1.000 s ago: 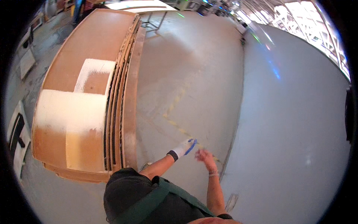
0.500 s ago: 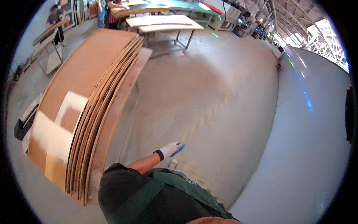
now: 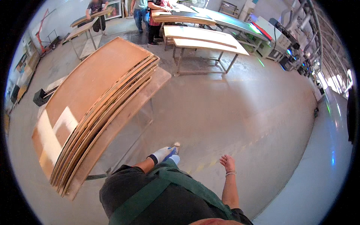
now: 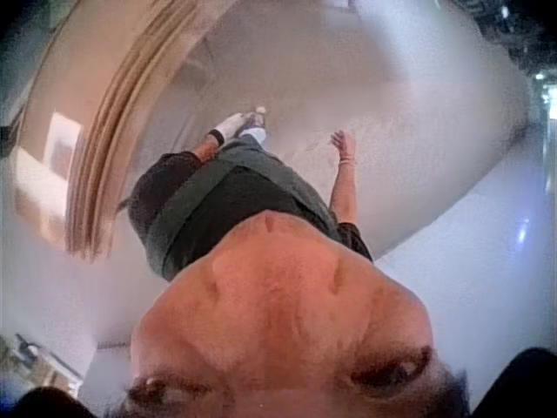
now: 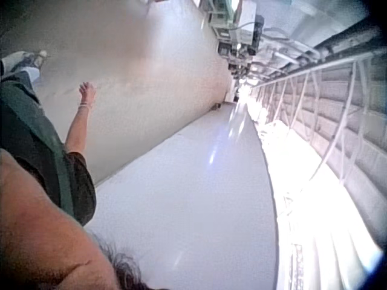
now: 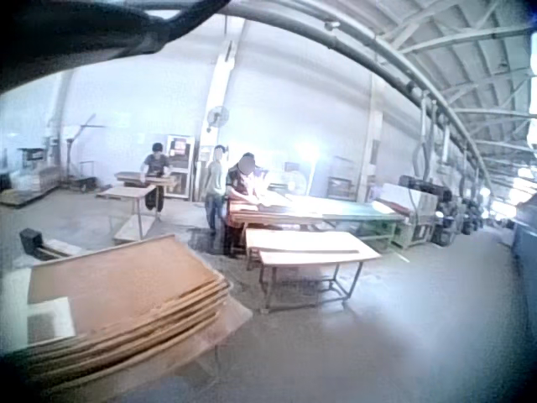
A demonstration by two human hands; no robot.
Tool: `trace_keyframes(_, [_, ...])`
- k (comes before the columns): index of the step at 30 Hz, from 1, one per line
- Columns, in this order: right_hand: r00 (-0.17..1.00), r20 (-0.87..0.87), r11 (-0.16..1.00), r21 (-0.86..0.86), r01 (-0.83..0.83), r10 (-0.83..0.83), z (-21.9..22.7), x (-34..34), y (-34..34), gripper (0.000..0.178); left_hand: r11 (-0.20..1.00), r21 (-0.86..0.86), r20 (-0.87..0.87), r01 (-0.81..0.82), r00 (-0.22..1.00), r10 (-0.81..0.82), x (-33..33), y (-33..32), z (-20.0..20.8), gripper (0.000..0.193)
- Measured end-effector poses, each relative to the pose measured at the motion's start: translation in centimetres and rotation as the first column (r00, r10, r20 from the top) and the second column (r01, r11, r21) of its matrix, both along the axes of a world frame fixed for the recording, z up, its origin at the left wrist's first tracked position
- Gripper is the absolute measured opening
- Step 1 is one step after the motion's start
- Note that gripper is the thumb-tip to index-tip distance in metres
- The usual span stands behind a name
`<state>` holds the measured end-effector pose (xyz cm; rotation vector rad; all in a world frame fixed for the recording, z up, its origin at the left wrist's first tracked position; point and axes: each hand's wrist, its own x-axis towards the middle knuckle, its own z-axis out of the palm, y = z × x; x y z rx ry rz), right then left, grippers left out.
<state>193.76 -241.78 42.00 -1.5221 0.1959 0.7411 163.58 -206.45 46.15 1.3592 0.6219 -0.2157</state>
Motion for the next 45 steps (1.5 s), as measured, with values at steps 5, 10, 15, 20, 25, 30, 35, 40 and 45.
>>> trace_keyframes(5, [0.963,-0.172,0.978,0.053,-0.204,0.21,0.0,9.4,8.9,0.032,0.918,0.392,0.033,0.059,0.996,-0.078,14.1,7.8,-0.3,0.053])
trace_keyframes(10, [0.878,-0.421,0.957,-0.067,-0.281,0.228,-2.5,17.1,10.9,0.041,0.968,0.251,-0.049,0.017,0.999,-0.005,28.2,13.6,7.6,0.055])
trace_keyframes(15, [0.841,-0.513,0.97,-0.063,-0.236,0.171,-6.6,26.5,15.9,0.038,0.943,0.263,0.196,-0.204,0.968,0.155,36.9,20.0,5.0,0.059])
trace_keyframes(20, [0.896,-0.433,0.989,-0.061,-0.137,0.098,-6.0,42.6,23.7,0.025,0.965,0.032,0.078,-0.261,0.963,0.258,47.3,26.1,3.8,0.059])
trace_keyframes(25, [0.912,-0.308,0.951,-0.06,-0.303,0.271,-2.6,59.2,39.0,0.02,0.91,0.083,0.01,-0.407,0.913,0.407,54.4,32.2,3.7,0.062])
trace_keyframes(30, [0.853,-0.05,0.855,0.024,-0.519,0.519,2.5,74.7,58.8,0.015,0.856,0.004,-0.037,-0.517,0.855,0.517,61.6,36.8,4.8,0.06])
trace_keyframes(35, [0.669,0.395,0.776,-0.289,-0.56,0.629,5.8,86.7,79.4,0.026,0.795,-0.085,-0.128,-0.601,0.798,0.59,68.2,43.2,1.5,0.055])
trace_keyframes(40, [0.212,0.585,0.623,-0.737,-0.264,0.783,8.6,94.2,93.1,0.049,0.844,0.071,-0.042,-0.532,0.843,0.536,75.2,52.0,1.0,0.061])
trace_keyframes(45, [-0.07,0.359,0.358,-0.933,-0.024,0.931,10.5,99.8,100.7,0.076,0.838,0.105,-0.009,-0.535,0.842,0.539,81.1,60.4,0.9,0.056])
